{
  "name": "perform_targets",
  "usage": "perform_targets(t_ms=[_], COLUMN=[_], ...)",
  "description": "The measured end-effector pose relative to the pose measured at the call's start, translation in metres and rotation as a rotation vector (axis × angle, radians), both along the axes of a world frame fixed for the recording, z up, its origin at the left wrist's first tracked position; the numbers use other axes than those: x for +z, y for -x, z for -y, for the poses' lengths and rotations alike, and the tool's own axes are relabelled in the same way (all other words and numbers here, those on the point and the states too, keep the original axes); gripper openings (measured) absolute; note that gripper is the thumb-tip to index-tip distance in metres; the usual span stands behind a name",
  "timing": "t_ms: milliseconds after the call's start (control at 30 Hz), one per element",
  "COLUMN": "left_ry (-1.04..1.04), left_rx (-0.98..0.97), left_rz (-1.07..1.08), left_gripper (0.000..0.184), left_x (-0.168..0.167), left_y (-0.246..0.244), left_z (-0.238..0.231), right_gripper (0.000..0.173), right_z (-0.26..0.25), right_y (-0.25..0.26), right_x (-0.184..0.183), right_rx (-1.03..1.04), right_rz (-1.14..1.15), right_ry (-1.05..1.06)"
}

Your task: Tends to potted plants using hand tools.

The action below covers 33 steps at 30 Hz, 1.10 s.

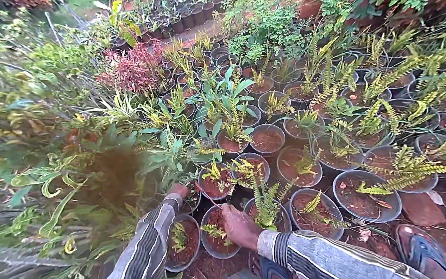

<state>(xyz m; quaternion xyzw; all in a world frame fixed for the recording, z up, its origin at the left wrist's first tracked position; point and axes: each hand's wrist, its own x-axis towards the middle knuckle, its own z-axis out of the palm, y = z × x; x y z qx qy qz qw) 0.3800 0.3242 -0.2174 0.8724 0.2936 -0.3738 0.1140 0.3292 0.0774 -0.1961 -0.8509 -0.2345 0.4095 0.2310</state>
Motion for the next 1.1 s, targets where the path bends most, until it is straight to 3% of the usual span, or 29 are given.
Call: perform_targets(t_ms=[133,300,400,600,767,967,1100], left_ry=[0.019,0.062,0.082,0.138,0.093,0.065,0.058], left_rx=[0.025,0.132,0.124,0.169,0.143,0.119,0.125], left_rz=[0.021,0.068,0.091,0.165,0.195,0.156,0.173], left_gripper=[0.045,0.043,0.042,0.049,0.044,0.035,0.035], left_x=[0.001,-0.002,-0.001,0.004,-0.004,0.011,-0.003], left_y=[-0.001,0.003,0.003,0.006,0.007,0.006,0.004], left_z=[-0.001,-0.004,-0.002,-0.002,-0.002,0.008,0.000], right_gripper=[0.047,0.054,0.053,0.050,0.047,0.053,0.067], right_z=[0.000,0.002,-0.001,0.014,0.021,-0.002,-0.014], right_y=[-0.005,0.015,0.002,-0.001,0.012,0.005,0.005], right_x=[0.012,0.004,-0.003,0.044,0.048,0.042,0.036], right_rx=[0.002,-0.017,0.001,-0.091,-0.113,-0.071,-0.049], right_rz=[-0.006,0.045,0.046,0.058,0.029,-0.054,-0.053], right_ry=[-0.041,0.009,0.001,-0.090,-0.132,-0.015,0.053])
